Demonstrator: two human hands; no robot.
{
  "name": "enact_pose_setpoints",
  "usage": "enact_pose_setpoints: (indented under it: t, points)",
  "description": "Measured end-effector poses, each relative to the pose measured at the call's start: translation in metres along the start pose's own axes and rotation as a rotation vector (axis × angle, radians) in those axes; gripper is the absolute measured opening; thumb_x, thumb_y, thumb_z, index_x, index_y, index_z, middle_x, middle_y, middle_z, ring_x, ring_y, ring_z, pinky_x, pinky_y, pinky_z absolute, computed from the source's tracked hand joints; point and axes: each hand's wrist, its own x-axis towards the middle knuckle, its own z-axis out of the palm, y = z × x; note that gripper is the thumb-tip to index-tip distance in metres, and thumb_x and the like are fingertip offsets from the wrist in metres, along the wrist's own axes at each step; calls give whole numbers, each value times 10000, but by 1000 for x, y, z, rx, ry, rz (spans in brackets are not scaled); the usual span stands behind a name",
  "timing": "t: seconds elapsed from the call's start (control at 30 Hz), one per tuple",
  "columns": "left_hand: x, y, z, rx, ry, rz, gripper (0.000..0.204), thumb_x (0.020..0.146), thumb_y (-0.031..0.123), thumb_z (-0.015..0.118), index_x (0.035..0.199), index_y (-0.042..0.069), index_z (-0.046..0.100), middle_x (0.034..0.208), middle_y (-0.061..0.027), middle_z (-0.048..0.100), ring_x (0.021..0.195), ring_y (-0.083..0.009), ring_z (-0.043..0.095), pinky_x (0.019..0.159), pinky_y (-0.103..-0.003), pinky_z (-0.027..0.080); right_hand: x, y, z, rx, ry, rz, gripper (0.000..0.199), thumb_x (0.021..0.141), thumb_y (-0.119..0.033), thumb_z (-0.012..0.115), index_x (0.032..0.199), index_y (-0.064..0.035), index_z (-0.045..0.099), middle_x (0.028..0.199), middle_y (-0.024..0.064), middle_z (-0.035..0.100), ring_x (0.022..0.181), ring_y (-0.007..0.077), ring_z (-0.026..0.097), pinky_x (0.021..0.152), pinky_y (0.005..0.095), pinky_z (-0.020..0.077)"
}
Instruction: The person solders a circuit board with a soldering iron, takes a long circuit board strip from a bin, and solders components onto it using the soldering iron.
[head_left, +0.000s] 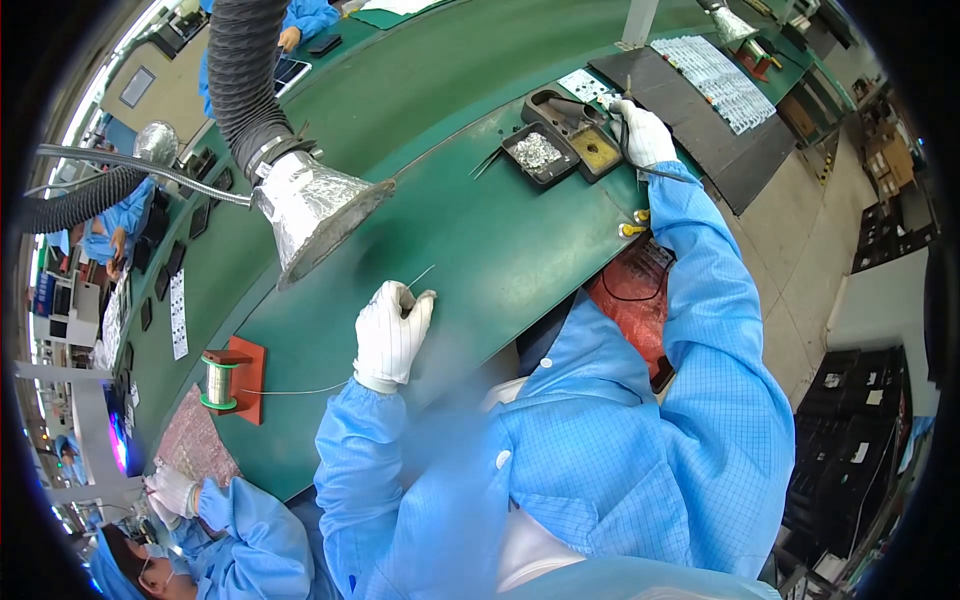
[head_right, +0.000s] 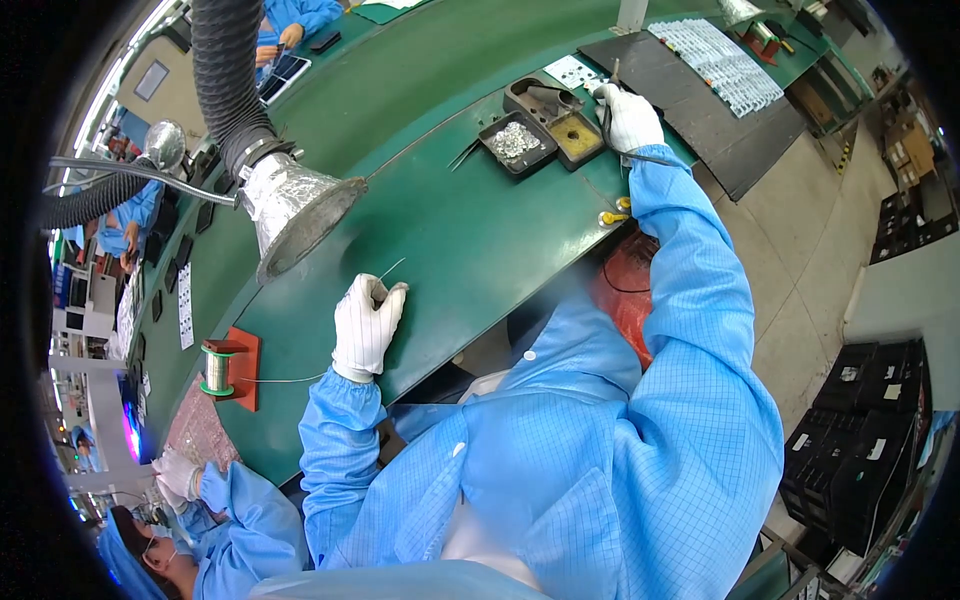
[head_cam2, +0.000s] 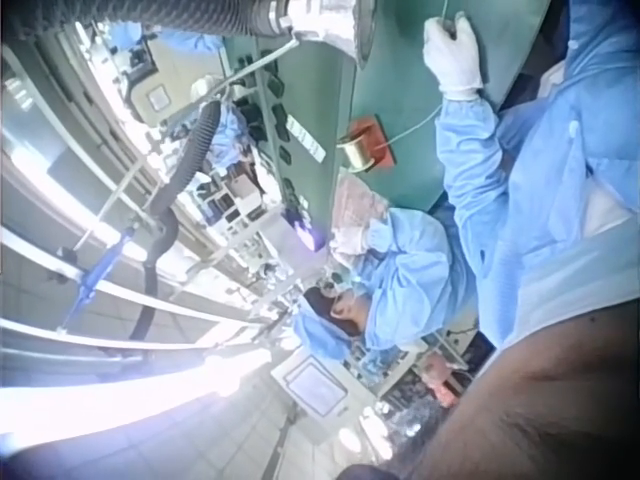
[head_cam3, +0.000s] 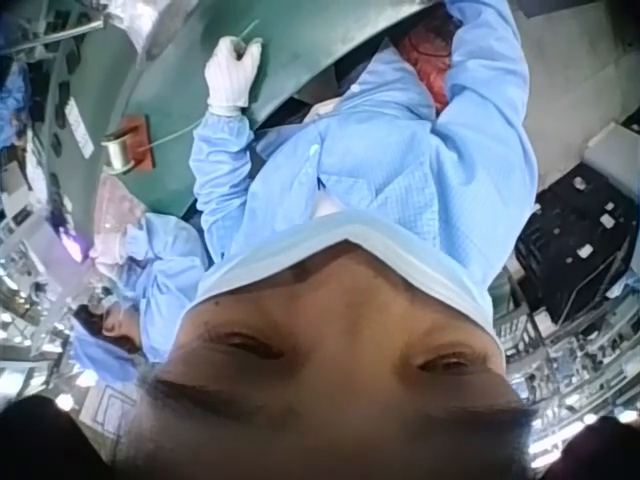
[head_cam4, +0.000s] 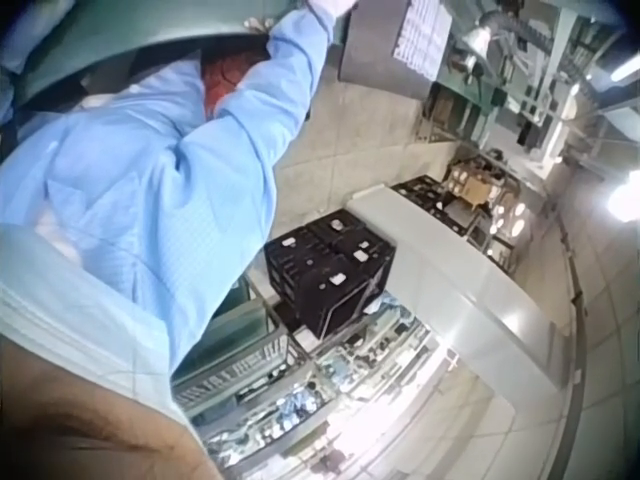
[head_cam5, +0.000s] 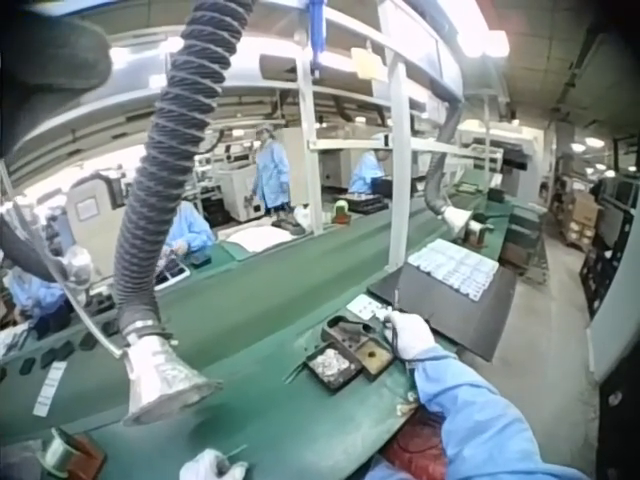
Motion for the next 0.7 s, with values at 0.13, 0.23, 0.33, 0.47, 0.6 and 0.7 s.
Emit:
enact_pose_setpoints:
  t: [0.13, 0.23, 0.33, 0.47, 0.6, 0.7]
  points:
    - [1, 2, -1, -5, -1, -9, 306, 802, 172, 769, 769, 43, 493, 618, -125, 530, 524, -300, 512, 504, -385, 429, -6, 0, -5, 153, -72, -9, 275, 893, -155, 646, 1150, -76, 586, 988, 200, 674, 910, 368, 665, 819, 412, 519]
    - [1, 3, -1, -15, -10, -13, 305, 802, 167, 770, 769, 43, 493, 615, -130, 530, 523, -299, 514, 503, -383, 429, -8, 8, -5, 304, -54, -11, 287, 907, -159, 642, 1180, -99, 577, 1002, 193, 675, 948, 349, 666, 838, 406, 514]
    - [0, 3, -1, -17, -10, -34, 303, 802, 162, 770, 767, 43, 493, 609, -130, 529, 520, -297, 515, 501, -381, 428, -4, 8, -34, 215, 112, -10, 295, 892, -240, 653, 1154, -134, 566, 986, 156, 699, 952, 376, 656, 806, 434, 524]
    - [1, 2, 0, -16, 5, -11, 302, 801, 158, 769, 768, 44, 492, 604, -125, 532, 517, -297, 514, 499, -381, 428, -21, 15, -64, 179, 61, 88, 327, 881, -268, 664, 1163, -134, 565, 1021, 152, 701, 970, 362, 659, 824, 434, 520]
    - [2, 3, 1, 1, -41, -76, 324, 794, 216, 773, 734, 39, 508, 640, -129, 547, 558, -316, 538, 513, -391, 435, -54, -5, -58, 122, 26, 40, 321, 840, -239, 702, 1114, -106, 602, 976, 160, 681, 935, 366, 649, 810, 431, 519]
    - [3, 4, 1, 9, -21, -64, 326, 797, 219, 771, 732, 39, 506, 634, -129, 545, 557, -315, 540, 514, -389, 436, -62, -1, -48, 118, 10, -88, 321, 817, -200, 719, 1094, -77, 613, 979, 170, 665, 936, 361, 639, 814, 431, 512]
